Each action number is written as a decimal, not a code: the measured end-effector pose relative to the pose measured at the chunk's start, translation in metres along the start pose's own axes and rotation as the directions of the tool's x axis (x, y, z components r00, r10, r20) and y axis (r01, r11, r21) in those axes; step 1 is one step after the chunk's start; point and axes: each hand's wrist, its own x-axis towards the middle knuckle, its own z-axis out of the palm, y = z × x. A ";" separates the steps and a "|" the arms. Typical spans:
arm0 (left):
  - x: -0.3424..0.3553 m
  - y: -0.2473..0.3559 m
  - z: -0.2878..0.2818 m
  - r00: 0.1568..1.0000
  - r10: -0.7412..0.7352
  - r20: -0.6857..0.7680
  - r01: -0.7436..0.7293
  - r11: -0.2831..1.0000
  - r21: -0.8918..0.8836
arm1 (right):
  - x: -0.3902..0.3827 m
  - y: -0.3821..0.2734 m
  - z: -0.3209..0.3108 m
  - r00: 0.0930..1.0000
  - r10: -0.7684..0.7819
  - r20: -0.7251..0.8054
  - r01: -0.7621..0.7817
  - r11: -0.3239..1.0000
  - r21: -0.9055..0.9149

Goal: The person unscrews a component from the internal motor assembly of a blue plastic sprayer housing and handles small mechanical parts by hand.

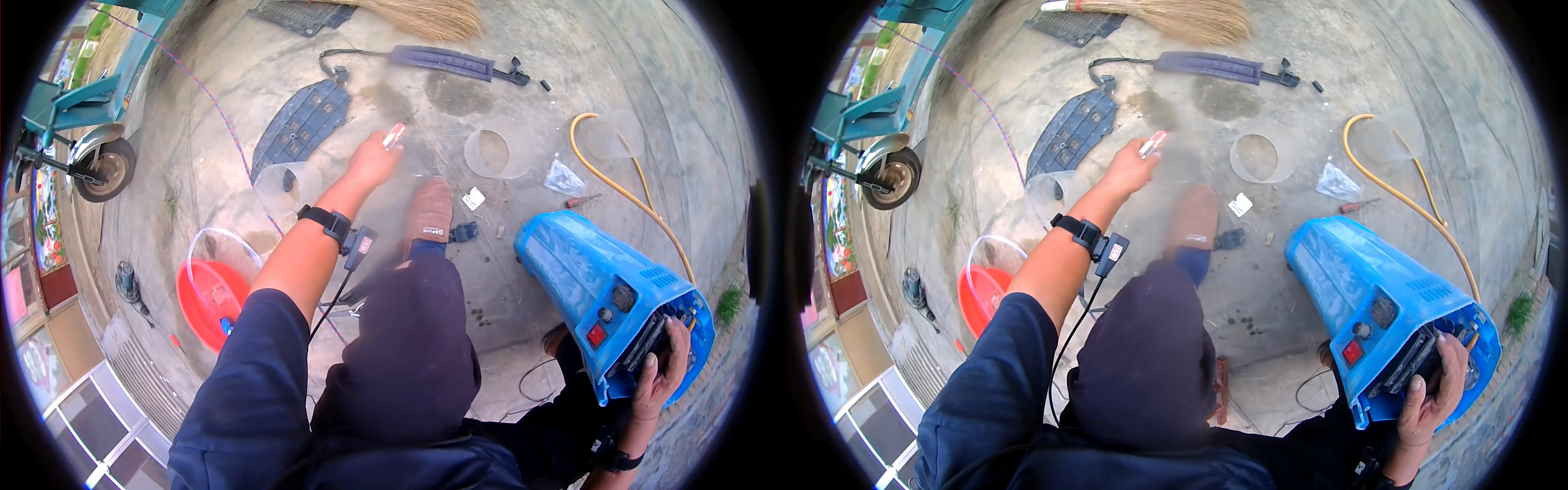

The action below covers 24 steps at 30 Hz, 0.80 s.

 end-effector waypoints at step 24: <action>-0.134 0.053 -0.087 0.999 -0.043 0.004 0.042 0.923 -0.383 | 0.012 -0.014 0.004 0.995 -0.071 -0.063 0.074 0.997 0.035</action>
